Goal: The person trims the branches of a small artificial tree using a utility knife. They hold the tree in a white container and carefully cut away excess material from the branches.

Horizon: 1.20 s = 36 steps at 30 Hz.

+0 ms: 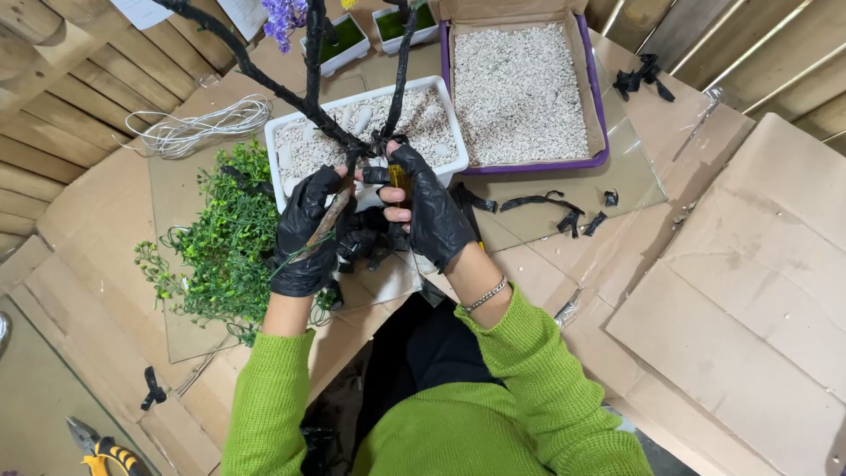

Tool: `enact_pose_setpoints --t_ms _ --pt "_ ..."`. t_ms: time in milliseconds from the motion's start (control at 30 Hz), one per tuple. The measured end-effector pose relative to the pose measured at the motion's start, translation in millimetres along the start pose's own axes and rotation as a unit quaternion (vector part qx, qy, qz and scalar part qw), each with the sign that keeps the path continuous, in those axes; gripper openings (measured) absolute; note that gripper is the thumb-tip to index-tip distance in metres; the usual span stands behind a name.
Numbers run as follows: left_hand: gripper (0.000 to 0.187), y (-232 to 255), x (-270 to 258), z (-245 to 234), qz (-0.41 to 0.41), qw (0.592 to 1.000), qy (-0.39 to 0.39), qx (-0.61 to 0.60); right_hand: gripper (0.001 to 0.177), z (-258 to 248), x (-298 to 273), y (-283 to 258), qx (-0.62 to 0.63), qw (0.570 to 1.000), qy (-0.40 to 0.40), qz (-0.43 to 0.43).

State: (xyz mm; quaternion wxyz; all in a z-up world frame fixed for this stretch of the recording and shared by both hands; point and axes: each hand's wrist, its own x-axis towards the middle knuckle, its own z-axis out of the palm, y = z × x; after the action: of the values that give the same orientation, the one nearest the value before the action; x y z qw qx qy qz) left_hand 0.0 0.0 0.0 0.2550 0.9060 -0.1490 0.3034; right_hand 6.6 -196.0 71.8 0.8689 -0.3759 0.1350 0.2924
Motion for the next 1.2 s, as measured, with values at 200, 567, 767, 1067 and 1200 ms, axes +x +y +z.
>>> enact_pose_setpoints --t_ms 200,567,767,1067,1200 --pt "0.062 -31 7 -1 0.035 0.995 -0.055 -0.08 0.054 -25 21 11 0.038 0.997 -0.063 0.022" --pt "0.057 -21 -3 17 0.033 0.997 -0.014 -0.064 0.052 -66 66 30 0.054 0.991 -0.119 0.001" --pt "0.055 -25 -4 20 0.032 0.998 0.011 -0.055 0.062 -83 110 62 0.004 0.987 -0.13 0.097" --pt "0.052 -13 0 37 0.033 0.997 0.058 -0.045 0.048 -49 103 76 0.042 0.998 -0.022 0.052" --pt "0.051 -16 -1 40 0.033 0.995 0.079 -0.041 0.039 -45 104 84 0.062 0.998 0.015 0.015"
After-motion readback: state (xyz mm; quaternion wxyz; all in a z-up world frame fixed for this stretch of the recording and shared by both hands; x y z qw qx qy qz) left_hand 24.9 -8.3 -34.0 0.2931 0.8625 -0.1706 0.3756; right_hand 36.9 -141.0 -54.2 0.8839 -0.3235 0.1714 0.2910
